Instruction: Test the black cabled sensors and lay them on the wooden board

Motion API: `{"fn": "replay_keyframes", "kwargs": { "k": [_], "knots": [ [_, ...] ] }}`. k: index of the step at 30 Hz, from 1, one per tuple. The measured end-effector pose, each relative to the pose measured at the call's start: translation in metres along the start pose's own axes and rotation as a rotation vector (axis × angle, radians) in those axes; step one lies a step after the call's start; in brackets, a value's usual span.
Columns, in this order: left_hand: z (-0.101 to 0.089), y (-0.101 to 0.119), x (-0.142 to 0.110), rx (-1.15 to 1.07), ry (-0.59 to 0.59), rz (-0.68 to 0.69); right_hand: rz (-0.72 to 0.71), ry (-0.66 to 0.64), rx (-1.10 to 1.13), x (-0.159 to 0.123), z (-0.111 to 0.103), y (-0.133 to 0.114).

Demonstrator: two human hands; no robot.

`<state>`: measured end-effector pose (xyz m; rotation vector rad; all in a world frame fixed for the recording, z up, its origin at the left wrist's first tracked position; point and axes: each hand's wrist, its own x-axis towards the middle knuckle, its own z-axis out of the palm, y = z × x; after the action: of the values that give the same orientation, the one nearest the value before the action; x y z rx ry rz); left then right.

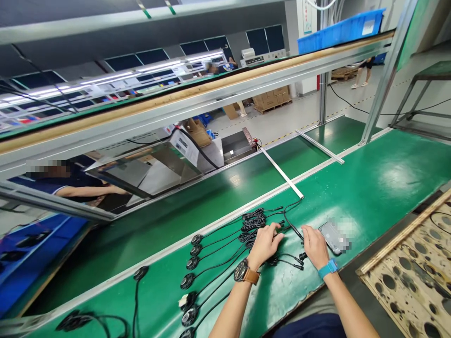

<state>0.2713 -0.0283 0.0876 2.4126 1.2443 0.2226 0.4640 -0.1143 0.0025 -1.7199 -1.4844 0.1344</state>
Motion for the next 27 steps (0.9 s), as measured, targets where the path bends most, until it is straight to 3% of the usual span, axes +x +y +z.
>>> {"fn": "replay_keyframes", "kwargs": {
  "k": [8,27],
  "knots": [
    [0.02,0.025,-0.001,-0.088,-0.138,0.215,-0.002,0.026,0.012,0.003,-0.004,-0.006],
    [0.03,0.035,-0.002,-0.029,-0.157,0.232,-0.065,-0.029,-0.054,0.0,-0.003,-0.009]
  ]
}}
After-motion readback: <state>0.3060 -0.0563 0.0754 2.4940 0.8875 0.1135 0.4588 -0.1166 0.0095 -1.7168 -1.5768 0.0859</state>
